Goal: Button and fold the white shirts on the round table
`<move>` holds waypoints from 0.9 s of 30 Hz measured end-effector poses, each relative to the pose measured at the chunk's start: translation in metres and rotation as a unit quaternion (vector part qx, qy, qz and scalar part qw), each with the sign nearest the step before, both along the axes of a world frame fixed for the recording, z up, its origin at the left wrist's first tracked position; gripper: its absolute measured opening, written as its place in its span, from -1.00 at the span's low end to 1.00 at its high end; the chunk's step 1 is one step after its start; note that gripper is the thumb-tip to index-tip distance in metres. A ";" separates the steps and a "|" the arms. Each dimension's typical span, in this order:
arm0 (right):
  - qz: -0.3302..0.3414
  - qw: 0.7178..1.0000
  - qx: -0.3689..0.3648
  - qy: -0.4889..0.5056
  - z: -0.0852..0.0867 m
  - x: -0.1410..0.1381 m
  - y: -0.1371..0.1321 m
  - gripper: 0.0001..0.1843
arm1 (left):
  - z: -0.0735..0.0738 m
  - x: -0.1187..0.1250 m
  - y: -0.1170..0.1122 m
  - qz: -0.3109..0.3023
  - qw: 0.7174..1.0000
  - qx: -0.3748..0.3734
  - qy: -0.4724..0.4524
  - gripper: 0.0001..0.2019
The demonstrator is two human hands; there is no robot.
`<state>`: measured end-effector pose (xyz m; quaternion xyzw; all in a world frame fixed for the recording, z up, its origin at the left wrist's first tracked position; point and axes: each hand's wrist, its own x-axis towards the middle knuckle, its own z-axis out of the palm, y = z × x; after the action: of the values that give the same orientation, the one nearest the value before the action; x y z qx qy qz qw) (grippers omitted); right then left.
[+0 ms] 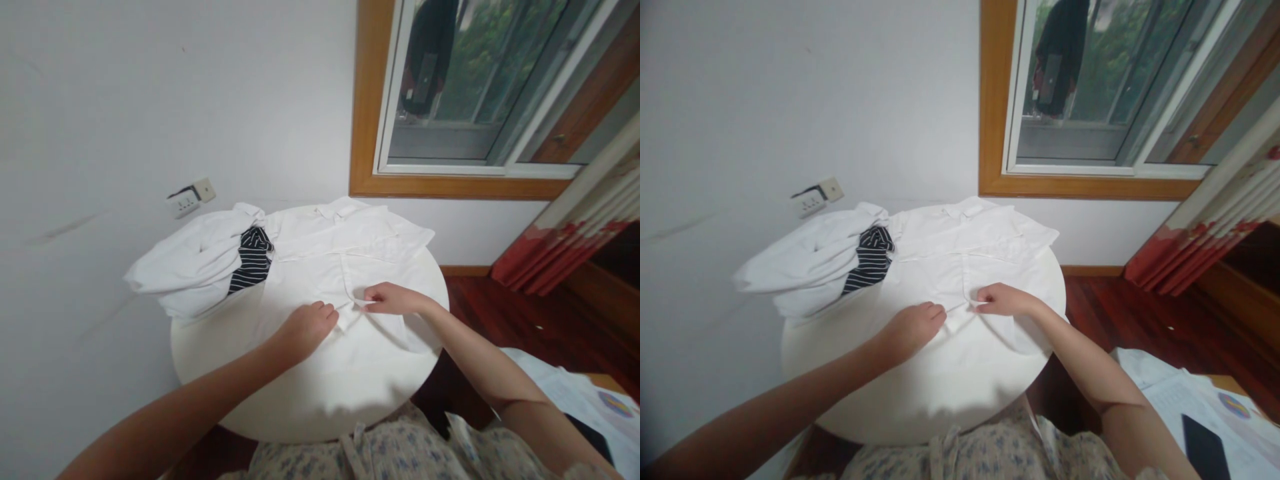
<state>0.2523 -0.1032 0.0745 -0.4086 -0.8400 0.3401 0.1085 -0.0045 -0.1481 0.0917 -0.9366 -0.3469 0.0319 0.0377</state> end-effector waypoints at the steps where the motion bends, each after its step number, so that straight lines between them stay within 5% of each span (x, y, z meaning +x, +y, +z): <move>1: -0.005 0.999 -0.023 0.023 0.001 0.001 0.002 -0.64 | 0.003 0.001 0.002 0.024 0.999 -0.012 -0.024 -0.80; 3: -0.020 0.995 -0.071 0.064 0.002 0.001 0.004 -0.59 | 0.009 0.000 0.003 0.038 0.993 -0.063 -0.096 -0.75; 5: -0.018 0.987 -0.118 0.107 0.003 0.000 0.002 -0.58 | 0.013 -0.002 0.001 -0.020 0.974 -0.167 -0.153 -0.72; 8: 0.071 0.958 -0.250 0.125 0.007 0.002 -0.005 -0.55 | 0.013 -0.006 0.001 -0.142 0.899 -0.388 -0.145 -0.70; 10: 0.168 0.909 -0.373 0.078 0.011 0.008 -0.005 -0.46 | 0.009 -0.007 0.012 -0.142 0.843 -0.501 -0.134 -0.63; 12: 0.208 0.878 -0.427 0.055 0.016 0.014 0.004 -0.41 | 0.003 -0.007 0.035 -0.091 0.830 -0.521 -0.177 -0.57; 14: 0.146 0.914 -0.364 0.105 0.017 0.016 0.026 -0.42 | -0.005 -0.003 0.068 -0.038 0.869 -0.417 -0.262 -0.56; 16: 0.007 0.965 -0.201 0.170 0.013 0.009 0.056 -0.48 | -0.017 0.004 0.101 0.016 0.916 -0.253 -0.312 -0.58; 19: -0.163 0.982 0.055 0.082 -0.009 -0.014 0.094 -0.62 | -0.042 0.016 0.131 0.075 0.955 -0.087 -0.274 -0.58; 23: -0.145 0.958 0.231 -0.089 -0.051 -0.039 0.097 -0.60 | -0.075 0.019 0.119 0.127 0.977 0.000 -0.170 -0.48; 27: -0.144 0.938 0.294 -0.116 -0.076 -0.039 0.072 -0.49 | -0.084 0.009 0.083 0.091 0.982 0.017 -0.162 -0.38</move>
<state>0.2133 -0.0317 -0.0019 -0.5117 -0.8413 0.0089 0.1740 0.0042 -0.0651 0.0073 -0.8931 -0.4327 -0.1230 -0.0058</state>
